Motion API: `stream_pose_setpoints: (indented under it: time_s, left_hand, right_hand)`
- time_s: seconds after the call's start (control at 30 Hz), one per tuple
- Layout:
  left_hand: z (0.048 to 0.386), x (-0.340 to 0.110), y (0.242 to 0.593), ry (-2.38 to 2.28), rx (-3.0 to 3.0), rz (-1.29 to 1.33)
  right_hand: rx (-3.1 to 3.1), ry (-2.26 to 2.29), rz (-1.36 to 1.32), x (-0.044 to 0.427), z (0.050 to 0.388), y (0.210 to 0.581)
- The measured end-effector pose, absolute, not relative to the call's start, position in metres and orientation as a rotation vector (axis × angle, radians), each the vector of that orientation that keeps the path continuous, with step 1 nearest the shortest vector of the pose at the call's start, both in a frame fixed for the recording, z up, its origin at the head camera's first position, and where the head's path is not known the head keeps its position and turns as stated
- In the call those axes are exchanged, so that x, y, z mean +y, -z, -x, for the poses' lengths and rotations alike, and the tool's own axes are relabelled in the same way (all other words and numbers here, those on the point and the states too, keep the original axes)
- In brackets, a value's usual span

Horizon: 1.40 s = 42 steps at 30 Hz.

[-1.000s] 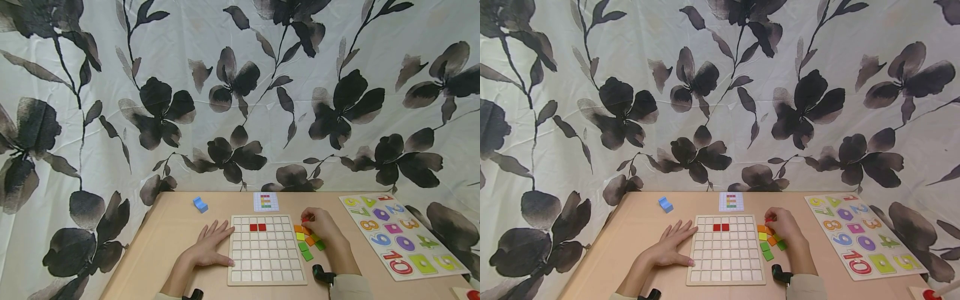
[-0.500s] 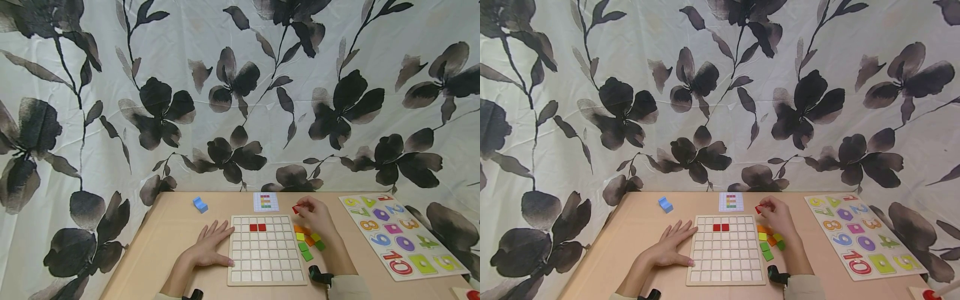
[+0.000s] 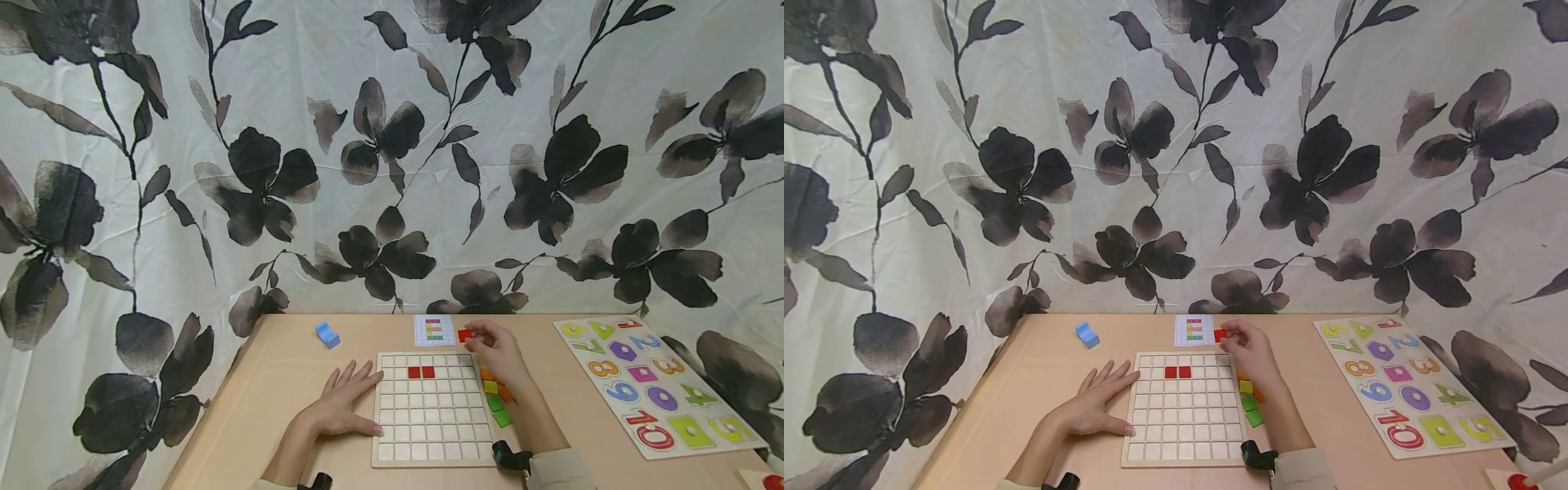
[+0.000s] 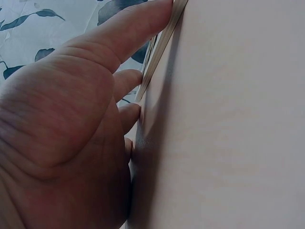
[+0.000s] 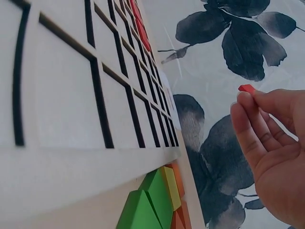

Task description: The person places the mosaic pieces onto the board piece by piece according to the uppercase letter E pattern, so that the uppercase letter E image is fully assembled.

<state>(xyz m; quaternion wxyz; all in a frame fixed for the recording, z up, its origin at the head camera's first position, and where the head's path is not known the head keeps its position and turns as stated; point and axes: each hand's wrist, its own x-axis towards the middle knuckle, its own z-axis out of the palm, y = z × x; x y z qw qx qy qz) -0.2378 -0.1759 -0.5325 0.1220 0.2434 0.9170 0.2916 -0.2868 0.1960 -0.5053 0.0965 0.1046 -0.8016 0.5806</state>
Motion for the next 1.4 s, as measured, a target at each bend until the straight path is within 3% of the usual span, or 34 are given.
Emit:
stream_pose_setpoints:
  time_s: [1.4]
  left_hand:
    - [0.24, -0.176, 0.533, -0.85, 2.675, -0.704]
  right_hand:
    - [-2.79, -1.537, -0.511, 0.172, 0.288, 0.534]
